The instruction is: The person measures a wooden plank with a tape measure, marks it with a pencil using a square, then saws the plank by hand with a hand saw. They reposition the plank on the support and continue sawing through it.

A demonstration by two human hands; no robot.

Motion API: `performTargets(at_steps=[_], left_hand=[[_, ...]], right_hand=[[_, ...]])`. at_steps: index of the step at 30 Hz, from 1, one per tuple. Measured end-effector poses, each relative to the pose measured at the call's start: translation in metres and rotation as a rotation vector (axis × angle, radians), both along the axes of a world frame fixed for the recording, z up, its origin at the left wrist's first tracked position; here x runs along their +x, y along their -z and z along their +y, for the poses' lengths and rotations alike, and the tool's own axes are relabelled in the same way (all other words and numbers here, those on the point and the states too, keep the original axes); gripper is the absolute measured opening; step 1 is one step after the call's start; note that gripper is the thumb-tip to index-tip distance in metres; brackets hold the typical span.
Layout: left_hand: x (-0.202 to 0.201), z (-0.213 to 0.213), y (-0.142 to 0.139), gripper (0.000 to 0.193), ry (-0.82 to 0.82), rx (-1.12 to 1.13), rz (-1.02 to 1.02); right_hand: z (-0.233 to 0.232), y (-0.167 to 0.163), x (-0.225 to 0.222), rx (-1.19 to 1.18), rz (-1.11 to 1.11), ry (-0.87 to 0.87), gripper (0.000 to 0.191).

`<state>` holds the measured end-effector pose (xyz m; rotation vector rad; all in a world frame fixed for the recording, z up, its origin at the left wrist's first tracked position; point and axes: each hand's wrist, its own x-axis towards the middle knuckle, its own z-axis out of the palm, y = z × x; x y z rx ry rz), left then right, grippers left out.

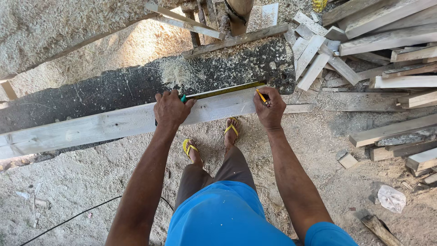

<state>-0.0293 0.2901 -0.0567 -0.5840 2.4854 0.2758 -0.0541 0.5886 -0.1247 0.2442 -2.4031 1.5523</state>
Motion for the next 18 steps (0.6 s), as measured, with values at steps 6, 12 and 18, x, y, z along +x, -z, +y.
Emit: performTargets(at_steps=[6,12,18], left_hand=[[0.0007,-0.0002,-0.0002,0.064,0.006,0.009,0.010],[-0.0009,-0.0035,-0.0009,0.064,-0.009,0.015,-0.023],[-0.0024,-0.0045,-0.0011,0.065,0.016,0.012,0.018]], right_hand=[[-0.0011,-0.0003,0.0034,0.007,0.006,0.005,0.022],[-0.0060,0.0025,0.0026,0.026,-0.003,0.019,0.022],[-0.0104,-0.0021,0.0015,0.050,-0.032,0.036,0.019]])
